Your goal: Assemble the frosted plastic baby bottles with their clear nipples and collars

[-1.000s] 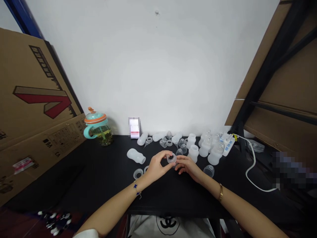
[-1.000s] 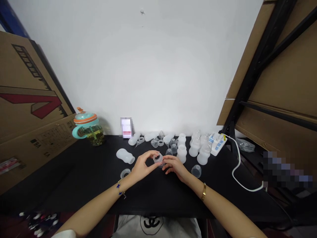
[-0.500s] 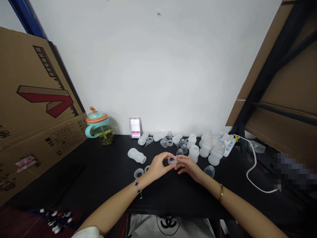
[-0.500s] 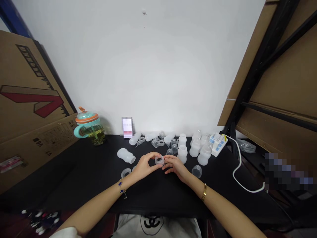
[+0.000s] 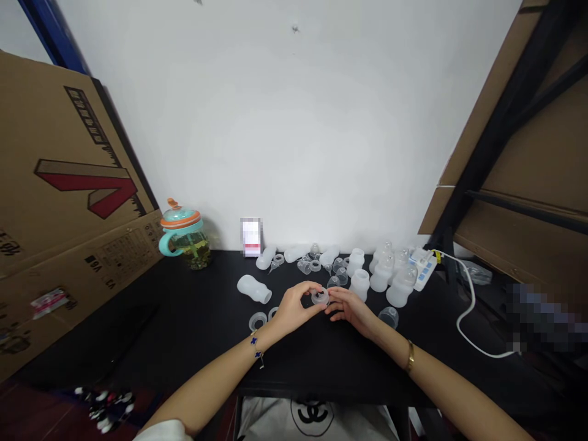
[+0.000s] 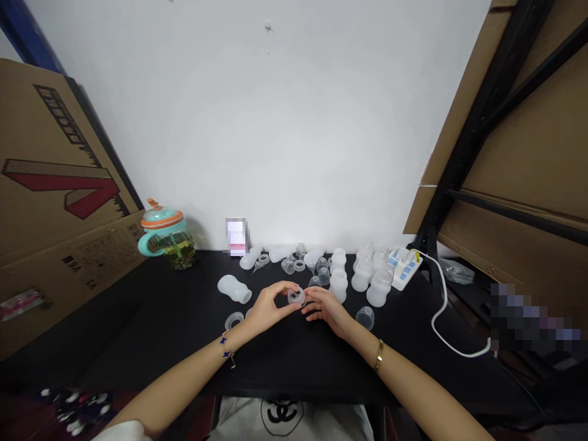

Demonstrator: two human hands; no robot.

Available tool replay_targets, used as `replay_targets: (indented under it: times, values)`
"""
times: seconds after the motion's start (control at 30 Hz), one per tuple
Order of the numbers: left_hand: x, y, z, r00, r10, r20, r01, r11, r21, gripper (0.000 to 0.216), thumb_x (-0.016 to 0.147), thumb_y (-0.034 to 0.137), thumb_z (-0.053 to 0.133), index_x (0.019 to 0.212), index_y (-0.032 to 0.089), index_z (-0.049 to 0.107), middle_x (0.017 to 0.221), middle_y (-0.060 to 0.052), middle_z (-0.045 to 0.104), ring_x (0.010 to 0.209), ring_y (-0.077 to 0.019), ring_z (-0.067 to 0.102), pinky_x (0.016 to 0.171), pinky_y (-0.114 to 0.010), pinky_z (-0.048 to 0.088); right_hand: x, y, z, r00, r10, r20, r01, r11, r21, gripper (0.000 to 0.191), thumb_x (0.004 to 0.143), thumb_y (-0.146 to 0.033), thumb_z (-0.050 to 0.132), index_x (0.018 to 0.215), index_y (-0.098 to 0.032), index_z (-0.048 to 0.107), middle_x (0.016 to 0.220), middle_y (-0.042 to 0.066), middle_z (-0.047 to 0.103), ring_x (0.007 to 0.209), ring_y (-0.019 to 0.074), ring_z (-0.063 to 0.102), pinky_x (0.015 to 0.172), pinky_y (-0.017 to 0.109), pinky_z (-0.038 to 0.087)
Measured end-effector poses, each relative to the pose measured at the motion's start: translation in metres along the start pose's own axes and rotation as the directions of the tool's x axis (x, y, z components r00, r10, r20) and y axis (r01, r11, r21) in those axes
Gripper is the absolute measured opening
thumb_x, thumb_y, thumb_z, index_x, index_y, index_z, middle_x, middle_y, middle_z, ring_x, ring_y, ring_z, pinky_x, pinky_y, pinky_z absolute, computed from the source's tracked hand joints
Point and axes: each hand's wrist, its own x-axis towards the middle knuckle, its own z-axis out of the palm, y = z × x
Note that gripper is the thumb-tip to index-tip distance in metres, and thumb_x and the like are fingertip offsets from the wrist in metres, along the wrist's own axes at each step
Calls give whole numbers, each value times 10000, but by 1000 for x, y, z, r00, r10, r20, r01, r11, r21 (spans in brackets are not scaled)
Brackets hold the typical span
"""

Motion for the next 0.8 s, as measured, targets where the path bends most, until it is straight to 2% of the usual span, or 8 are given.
replay_targets:
  times: [0.3,0.53,0.8]
  values:
    - [1,1,0,999,-36,36,37,999,-37,302,738,233,774,1031,226,699,1065,-37,734,941,-210,671,832,-324,536,-2,-2,2,1000,7,25,-7,1000,-14,230,867,-403,653,958,-195,621,852,32,712,688,152,706,556,240,575]
    - [1,-4,2,998,-34,61,37,998,-54,315,724,206,772,1030,229,704,1048,-23,736,947,-207,669,864,-328,519,-1,0,2,998,26,62,-25,999,-22,344,904,-512,611,962,-175,642,814,51,728,683,155,708,565,240,585]
    - [1,-2,1,998,-38,51,41,998,-57,326,735,212,768,1054,242,706,1059,-30,734,949,-210,672,854,-333,526,-4,-2,6,998,-14,53,17,999,-48,342,842,-510,706,903,-181,638,802,31,713,654,140,700,532,211,559]
